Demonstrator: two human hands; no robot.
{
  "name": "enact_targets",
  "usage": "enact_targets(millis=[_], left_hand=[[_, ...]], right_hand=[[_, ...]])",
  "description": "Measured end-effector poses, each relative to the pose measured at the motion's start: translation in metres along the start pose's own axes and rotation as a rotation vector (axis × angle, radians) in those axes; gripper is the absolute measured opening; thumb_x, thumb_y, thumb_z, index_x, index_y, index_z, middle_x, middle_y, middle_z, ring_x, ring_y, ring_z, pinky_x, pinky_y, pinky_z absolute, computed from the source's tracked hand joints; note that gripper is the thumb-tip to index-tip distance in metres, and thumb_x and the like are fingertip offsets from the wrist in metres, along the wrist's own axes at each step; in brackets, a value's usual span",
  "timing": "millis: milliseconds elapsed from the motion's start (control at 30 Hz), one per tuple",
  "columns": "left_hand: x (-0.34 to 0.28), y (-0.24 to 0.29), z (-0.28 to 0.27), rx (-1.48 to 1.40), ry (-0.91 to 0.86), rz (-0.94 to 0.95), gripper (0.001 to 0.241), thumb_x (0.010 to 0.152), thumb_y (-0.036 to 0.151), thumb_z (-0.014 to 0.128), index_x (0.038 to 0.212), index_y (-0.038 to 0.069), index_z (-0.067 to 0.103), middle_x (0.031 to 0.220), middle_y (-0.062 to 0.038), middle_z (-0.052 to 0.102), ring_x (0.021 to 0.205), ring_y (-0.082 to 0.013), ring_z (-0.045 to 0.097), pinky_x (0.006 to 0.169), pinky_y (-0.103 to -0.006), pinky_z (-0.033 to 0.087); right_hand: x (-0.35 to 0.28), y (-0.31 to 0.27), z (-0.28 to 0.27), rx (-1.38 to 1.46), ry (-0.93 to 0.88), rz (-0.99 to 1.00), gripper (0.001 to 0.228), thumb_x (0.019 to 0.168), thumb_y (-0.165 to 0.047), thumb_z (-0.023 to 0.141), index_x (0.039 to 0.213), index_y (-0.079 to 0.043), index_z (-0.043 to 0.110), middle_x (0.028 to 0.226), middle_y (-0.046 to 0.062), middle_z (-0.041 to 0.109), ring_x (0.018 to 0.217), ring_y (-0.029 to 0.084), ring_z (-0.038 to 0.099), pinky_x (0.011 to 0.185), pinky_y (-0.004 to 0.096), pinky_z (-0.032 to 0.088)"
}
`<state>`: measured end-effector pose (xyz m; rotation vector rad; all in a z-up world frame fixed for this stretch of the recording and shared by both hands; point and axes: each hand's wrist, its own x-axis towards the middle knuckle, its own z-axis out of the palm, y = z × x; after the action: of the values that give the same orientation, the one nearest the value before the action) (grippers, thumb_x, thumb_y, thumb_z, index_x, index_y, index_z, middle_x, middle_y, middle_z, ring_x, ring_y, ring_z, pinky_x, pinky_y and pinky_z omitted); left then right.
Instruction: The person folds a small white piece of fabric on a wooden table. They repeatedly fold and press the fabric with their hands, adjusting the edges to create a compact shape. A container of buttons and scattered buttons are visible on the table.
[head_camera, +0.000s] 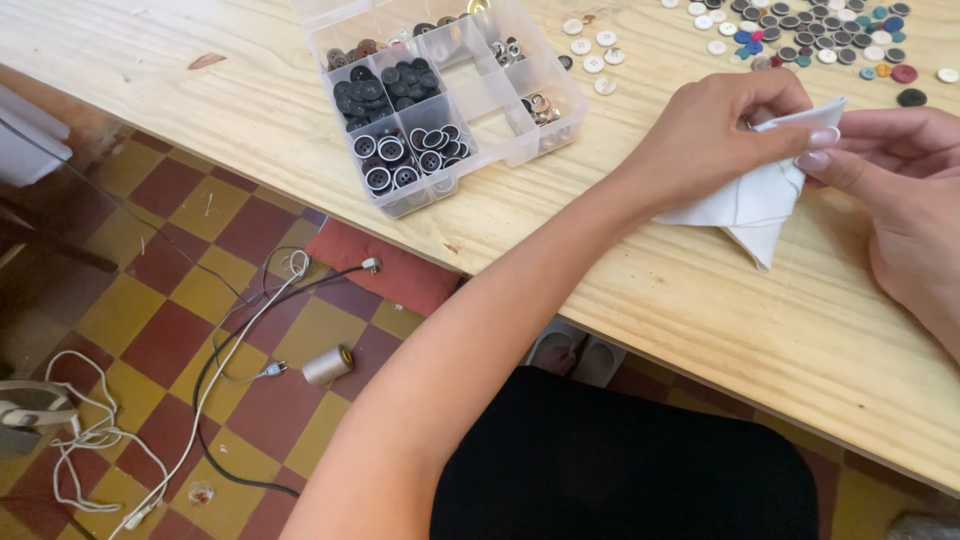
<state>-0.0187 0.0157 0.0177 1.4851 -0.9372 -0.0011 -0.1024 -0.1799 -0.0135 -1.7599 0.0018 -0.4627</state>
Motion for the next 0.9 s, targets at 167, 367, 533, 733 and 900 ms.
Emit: enact_targets(millis=[167, 367, 533, 733, 900], left_hand=[[0.004, -0.009, 0.002, 0.155, 0.021, 0.031, 0.038, 0.082, 0.051, 0.054, 0.079, 0.023, 0.079, 0.071, 0.008, 0.075, 0.067, -0.0078, 0.064, 0.062, -0.0258, 0.039], [0.009, -0.031, 0.002, -0.077, -0.021, -0.026, 0.021, 0.076, 0.038, 0.075, 0.075, 0.017, 0.081, 0.070, 0.006, 0.076, 0.067, -0.0066, 0.065, 0.061, -0.0230, 0.043], [0.009, -0.025, -0.001, -0.471, -0.094, -0.161, 0.034, 0.059, 0.028, 0.093, 0.074, 0.007, 0.072, 0.062, -0.009, 0.075, 0.052, -0.0112, 0.062, 0.044, -0.0240, 0.044], [0.007, -0.029, -0.001, -0.311, -0.102, -0.176, 0.042, 0.069, 0.035, 0.087, 0.103, 0.011, 0.077, 0.075, -0.005, 0.077, 0.063, -0.0146, 0.070, 0.055, -0.0285, 0.054], [0.008, -0.034, 0.001, -0.287, -0.123, -0.041, 0.020, 0.074, 0.025, 0.086, 0.089, 0.012, 0.086, 0.078, -0.001, 0.083, 0.068, -0.0111, 0.069, 0.057, -0.0253, 0.047]], right_hand=[[0.000, -0.001, -0.001, -0.100, 0.077, -0.039, 0.040, 0.096, -0.016, 0.090, 0.122, -0.017, 0.060, 0.116, 0.000, 0.072, 0.101, 0.003, 0.075, 0.097, 0.011, 0.067], [0.001, 0.000, -0.001, -0.130, 0.070, -0.056, 0.022, 0.107, -0.017, 0.084, 0.121, -0.019, 0.067, 0.122, -0.003, 0.074, 0.107, 0.003, 0.075, 0.100, 0.011, 0.066], [0.008, 0.013, -0.010, -0.039, -0.031, -0.016, 0.022, 0.102, -0.017, 0.078, 0.122, -0.018, 0.068, 0.122, 0.000, 0.073, 0.113, 0.008, 0.075, 0.104, 0.016, 0.065], [0.008, 0.009, -0.009, -0.060, 0.014, -0.003, 0.021, 0.104, -0.018, 0.078, 0.120, -0.019, 0.067, 0.120, -0.003, 0.074, 0.110, 0.004, 0.076, 0.103, 0.014, 0.067], [0.010, 0.025, -0.017, -0.119, 0.016, -0.069, 0.026, 0.105, -0.014, 0.083, 0.121, -0.017, 0.063, 0.117, -0.003, 0.070, 0.101, 0.005, 0.071, 0.094, 0.014, 0.062]])
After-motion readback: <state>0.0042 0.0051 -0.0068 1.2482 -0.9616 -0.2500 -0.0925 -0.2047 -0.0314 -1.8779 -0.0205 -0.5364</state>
